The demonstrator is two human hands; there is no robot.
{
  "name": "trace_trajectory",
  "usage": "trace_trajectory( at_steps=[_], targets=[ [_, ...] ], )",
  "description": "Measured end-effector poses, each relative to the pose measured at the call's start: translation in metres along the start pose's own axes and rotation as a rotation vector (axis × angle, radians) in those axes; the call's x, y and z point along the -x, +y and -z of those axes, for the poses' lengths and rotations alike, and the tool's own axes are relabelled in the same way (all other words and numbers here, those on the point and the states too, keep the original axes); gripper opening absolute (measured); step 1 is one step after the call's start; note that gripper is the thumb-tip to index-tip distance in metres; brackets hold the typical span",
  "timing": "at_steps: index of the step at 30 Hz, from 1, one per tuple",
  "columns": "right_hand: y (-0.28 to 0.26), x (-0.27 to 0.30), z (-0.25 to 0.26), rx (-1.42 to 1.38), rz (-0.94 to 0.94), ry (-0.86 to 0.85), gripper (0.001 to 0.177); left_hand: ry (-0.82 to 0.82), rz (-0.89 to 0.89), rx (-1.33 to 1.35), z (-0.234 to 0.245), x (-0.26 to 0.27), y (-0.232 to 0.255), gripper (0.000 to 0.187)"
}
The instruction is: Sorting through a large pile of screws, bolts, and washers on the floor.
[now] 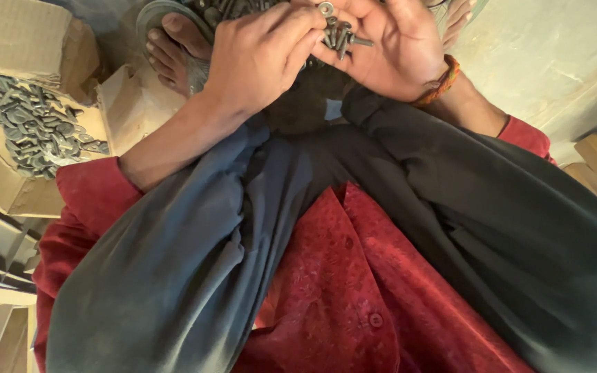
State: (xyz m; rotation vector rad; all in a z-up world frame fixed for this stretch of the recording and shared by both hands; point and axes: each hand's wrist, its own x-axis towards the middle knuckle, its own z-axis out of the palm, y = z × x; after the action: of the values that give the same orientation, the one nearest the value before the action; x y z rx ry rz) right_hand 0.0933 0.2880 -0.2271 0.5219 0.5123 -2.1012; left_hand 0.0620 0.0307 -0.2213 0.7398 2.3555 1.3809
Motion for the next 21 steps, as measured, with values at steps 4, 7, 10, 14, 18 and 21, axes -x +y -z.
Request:
trace_trajectory(
  at_steps=[4,7,10,14,18,21],
  targets=[
    [0.0,0.001,0.0,0.015,0.016,0.0,0.063,-0.008,0.013,0.033,0.001,0.0,0.0,0.015],
    [0.0,0.001,0.001,0.013,0.009,0.001,0.063,-0.01,0.027,0.03,0.001,0.0,0.001,0.018],
    [0.001,0.002,0.003,-0.002,-0.002,0.011,0.063,-0.015,0.033,0.036,0.0,0.001,0.0,0.017],
    [0.001,0.002,0.003,-0.021,-0.01,0.014,0.063,-0.022,0.035,0.056,0.0,0.001,0.0,0.016],
    [0.002,0.001,0.005,-0.021,-0.001,-0.001,0.062,-0.004,0.043,0.051,0.0,0.0,0.003,0.015],
    [0.004,0.001,0.01,-0.019,0.012,0.007,0.059,0.045,0.094,0.117,-0.001,0.0,0.005,0.012]
  ],
)
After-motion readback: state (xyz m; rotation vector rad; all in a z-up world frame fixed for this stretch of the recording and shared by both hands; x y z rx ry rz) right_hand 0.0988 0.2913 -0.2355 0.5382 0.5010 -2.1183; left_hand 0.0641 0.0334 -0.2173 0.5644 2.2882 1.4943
